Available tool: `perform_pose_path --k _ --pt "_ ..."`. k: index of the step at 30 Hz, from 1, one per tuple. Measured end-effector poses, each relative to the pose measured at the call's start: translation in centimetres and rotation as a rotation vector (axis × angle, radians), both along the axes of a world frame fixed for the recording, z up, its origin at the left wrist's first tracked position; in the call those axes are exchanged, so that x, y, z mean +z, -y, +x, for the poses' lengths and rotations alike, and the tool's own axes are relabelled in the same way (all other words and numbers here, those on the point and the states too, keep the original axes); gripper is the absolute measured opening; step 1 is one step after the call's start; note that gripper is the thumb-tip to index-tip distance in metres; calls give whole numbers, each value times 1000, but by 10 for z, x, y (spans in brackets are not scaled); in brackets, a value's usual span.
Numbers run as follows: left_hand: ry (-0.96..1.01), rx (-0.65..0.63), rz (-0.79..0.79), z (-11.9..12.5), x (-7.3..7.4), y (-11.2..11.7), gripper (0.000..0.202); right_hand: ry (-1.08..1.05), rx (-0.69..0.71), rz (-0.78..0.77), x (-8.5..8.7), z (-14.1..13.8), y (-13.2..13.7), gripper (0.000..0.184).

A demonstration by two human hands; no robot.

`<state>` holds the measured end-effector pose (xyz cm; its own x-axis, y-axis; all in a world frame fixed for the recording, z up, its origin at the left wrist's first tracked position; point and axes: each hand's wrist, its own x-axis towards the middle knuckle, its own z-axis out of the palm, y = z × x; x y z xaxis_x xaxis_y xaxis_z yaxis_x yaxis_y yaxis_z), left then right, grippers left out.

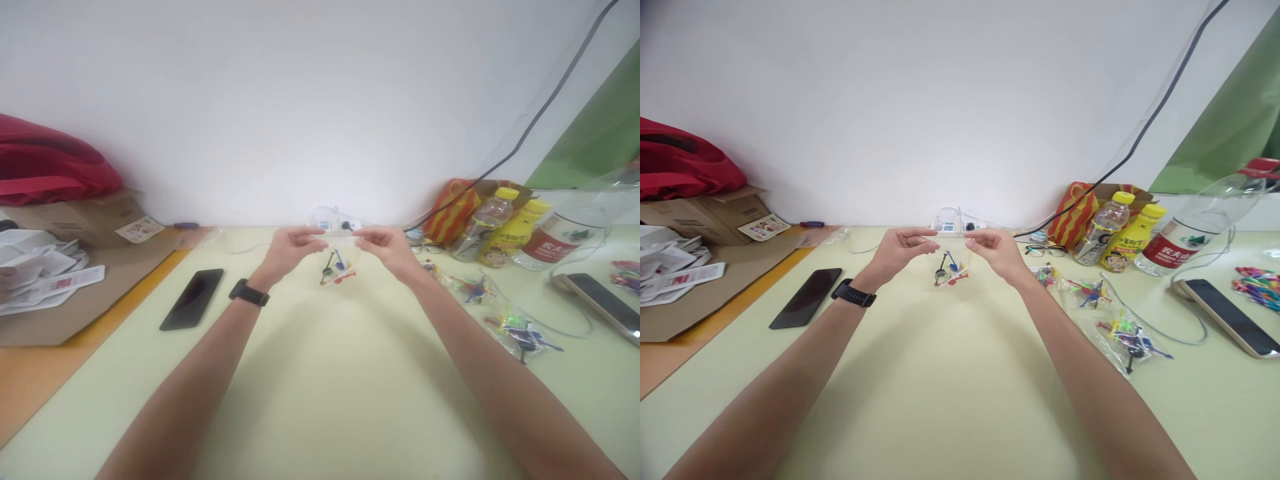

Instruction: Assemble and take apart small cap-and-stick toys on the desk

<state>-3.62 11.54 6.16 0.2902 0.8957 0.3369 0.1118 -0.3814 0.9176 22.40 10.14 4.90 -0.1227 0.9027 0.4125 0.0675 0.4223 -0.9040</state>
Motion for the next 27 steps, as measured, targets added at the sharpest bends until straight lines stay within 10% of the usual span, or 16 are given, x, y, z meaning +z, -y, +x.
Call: perform_pose_path --k 27 --pt "-352 -309 127 12 40 27 25 502 171 162 43 -10 39 31"
